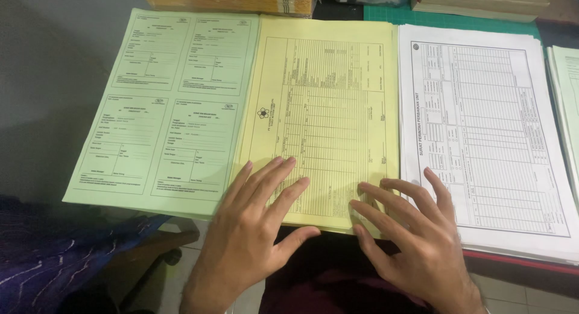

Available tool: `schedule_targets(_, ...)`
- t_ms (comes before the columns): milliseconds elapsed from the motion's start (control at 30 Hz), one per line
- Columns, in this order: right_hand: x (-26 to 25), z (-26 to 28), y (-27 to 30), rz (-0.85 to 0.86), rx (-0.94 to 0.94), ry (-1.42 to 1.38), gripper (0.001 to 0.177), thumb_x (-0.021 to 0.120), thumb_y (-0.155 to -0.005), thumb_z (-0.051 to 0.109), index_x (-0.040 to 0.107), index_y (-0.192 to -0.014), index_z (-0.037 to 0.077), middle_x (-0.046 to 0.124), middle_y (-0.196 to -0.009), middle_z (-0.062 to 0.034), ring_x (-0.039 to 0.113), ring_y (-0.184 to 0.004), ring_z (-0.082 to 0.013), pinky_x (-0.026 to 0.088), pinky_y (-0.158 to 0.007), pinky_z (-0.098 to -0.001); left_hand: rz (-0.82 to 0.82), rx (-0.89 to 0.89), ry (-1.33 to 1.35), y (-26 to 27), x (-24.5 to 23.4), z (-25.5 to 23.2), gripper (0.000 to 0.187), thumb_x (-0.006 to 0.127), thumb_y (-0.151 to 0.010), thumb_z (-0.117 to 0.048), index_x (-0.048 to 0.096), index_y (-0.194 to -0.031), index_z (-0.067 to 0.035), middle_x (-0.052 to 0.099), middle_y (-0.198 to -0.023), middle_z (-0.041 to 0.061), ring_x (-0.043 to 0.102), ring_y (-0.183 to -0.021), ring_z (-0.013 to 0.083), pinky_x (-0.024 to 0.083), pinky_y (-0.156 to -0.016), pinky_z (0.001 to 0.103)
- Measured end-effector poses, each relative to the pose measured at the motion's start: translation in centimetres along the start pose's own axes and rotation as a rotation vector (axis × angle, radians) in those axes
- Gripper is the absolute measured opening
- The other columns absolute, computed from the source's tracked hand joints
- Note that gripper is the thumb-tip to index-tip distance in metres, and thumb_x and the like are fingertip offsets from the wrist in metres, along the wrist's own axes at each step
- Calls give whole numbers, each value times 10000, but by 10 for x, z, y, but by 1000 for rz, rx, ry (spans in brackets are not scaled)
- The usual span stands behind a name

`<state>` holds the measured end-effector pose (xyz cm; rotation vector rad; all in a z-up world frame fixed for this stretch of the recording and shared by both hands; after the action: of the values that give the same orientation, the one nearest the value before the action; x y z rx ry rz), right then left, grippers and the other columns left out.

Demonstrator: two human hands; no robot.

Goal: Organizing and reviewing printed forms and documents in a binder and loose stacks

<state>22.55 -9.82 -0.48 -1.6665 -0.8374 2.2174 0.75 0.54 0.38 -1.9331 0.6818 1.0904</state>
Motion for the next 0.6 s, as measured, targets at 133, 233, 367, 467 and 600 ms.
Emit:
schedule_targets(133, 3, -2, 1, -10, 1, -6, 209, 754, -894, 246, 728, -1097, 203, 733, -1220, -26, 680, -1098, -277, 325, -1183, -594, -37, 23, -95, -6, 8, -13, 704, 704, -919, -581, 586, -1396, -77, 537, -1516, 158, 511, -1415, 298, 366, -1187, 551)
schedule_targets(233, 4, -1, 3, -6, 6, 1, 217, 758, -888, 249, 730, -1097, 197, 731, -1224, -29, 675, -1105, -278, 333, -1180, -605, -75, 12, -150, -9, 20, -26, 683, 569, -990, -596, 552, -1455, -96, 504, -1557, 143, 515, -1431, 275, 381, -1186, 552)
schedule_targets(367, 5, -2, 4, -11, 9, 12, 244, 743, -886, 259, 723, -1122, 199, 729, -1232, -28, 680, -1102, -281, 335, -1172, -621, -97, -10, -241, -10, 41, -33, 683, 395, -1048, -611, 522, -1498, -114, 512, -1567, 130, 506, -1445, 273, 357, -1197, 546)
schedule_targets(467, 4, -1, 2, -17, 19, 17, 222, 762, -884, 287, 732, -1085, 197, 734, -1213, -17, 676, -1097, -273, 327, -1168, -617, -139, -32, -288, -11, 50, -34, 662, 372, -1052, -616, 579, -1463, -140, 558, -1529, 91, 505, -1430, 246, 368, -1175, 540)
schedule_targets(600, 1, 2, 4, -60, -12, 22, 213, 762, -896, 219, 729, -1101, 174, 734, -1195, -36, 705, -1059, -272, 288, -1184, -628, -88, -45, -236, -12, 43, -37, 621, 462, -1037, -586, 579, -1458, -144, 557, -1529, 85, 500, -1424, 253, 341, -1179, 531)
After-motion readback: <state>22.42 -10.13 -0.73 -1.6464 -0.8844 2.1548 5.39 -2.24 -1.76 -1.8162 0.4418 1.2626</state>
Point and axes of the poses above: each hand's wrist, its own y-axis away from the middle knuckle, its own x-axis out of the palm, z = x × y, the point moved 1 cm from there along -y, towards the middle knuckle
